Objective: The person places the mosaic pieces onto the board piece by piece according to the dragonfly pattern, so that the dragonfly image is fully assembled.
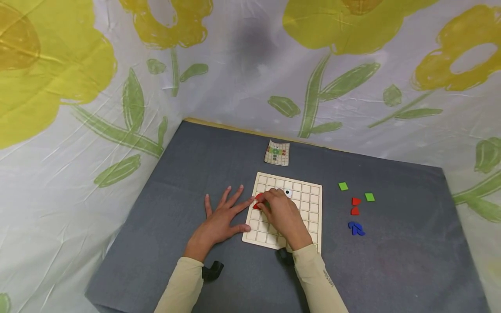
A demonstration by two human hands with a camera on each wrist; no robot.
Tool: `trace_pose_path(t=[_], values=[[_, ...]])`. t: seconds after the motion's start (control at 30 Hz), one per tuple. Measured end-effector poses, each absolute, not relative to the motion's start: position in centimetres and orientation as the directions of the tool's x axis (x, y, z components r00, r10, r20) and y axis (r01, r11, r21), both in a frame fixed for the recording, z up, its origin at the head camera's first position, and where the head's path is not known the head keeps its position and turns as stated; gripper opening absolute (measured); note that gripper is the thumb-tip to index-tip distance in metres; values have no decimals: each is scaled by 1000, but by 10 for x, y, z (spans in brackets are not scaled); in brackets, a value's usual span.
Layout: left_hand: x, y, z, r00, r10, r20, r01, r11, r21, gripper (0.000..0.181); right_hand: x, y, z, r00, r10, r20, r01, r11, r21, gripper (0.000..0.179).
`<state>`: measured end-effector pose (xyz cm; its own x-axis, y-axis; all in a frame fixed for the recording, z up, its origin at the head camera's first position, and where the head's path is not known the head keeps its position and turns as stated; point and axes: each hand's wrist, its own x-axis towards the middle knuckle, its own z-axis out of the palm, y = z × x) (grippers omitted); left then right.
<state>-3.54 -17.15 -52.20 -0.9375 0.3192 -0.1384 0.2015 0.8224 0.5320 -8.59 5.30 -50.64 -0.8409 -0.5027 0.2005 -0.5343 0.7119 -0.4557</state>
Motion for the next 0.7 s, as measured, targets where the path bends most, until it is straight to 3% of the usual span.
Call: trace_pose_path(t=[0.7], values=[[-35,-172,-523,-938,321,-133,204,819,536,89,-84,53,-507,-832,-515,206,-554,761,-338,15]])
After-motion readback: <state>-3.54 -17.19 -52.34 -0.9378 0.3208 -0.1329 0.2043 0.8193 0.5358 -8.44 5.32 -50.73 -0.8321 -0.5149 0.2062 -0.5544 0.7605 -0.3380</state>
